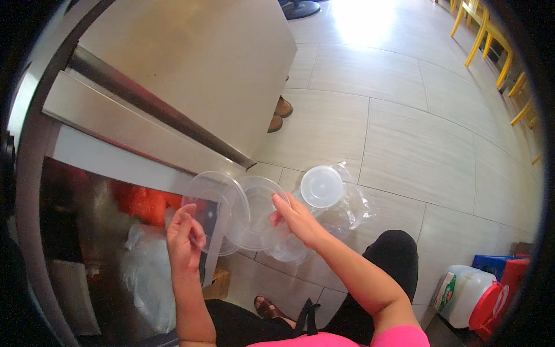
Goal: The person sits on the floor in front of an open freezer and repeatedly takes clear plastic containers out of plastic bags. They inspect the containers by holding them up and turning them, then place them back into the freezer or on the floor.
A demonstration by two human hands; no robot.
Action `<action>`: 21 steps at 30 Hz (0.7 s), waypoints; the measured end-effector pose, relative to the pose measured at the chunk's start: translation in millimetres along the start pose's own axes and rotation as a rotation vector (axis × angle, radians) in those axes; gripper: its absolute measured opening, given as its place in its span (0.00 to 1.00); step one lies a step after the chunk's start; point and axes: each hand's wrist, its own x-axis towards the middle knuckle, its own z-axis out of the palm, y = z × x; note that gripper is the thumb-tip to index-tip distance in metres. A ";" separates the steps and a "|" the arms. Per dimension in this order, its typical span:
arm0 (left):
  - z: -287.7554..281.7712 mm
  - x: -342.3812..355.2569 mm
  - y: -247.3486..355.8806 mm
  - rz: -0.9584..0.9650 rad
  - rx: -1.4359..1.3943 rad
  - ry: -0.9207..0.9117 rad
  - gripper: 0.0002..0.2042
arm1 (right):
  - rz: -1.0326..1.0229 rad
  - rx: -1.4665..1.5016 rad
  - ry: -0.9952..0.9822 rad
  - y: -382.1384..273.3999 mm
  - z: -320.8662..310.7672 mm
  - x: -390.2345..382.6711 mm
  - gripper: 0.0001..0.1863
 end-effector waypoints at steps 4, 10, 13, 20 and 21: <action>-1.4 31.0 -36.5 -0.141 -0.086 -0.084 0.14 | -0.028 0.230 0.005 0.2 10.4 -11.1 0.43; 18.4 28.9 -48.2 -0.084 0.099 -0.051 0.11 | -0.183 0.183 0.061 -4.3 23.2 -18.8 0.46; 19.3 21.9 -47.4 0.007 0.132 0.008 0.10 | -0.211 0.162 0.023 -0.6 29.6 -16.3 0.46; 8.8 25.2 -50.2 0.317 0.243 0.051 0.11 | -0.340 0.127 0.021 6.0 45.1 -10.4 0.39; 10.1 25.9 -51.5 0.330 0.212 0.030 0.11 | -0.319 0.255 0.022 5.4 47.6 -13.6 0.38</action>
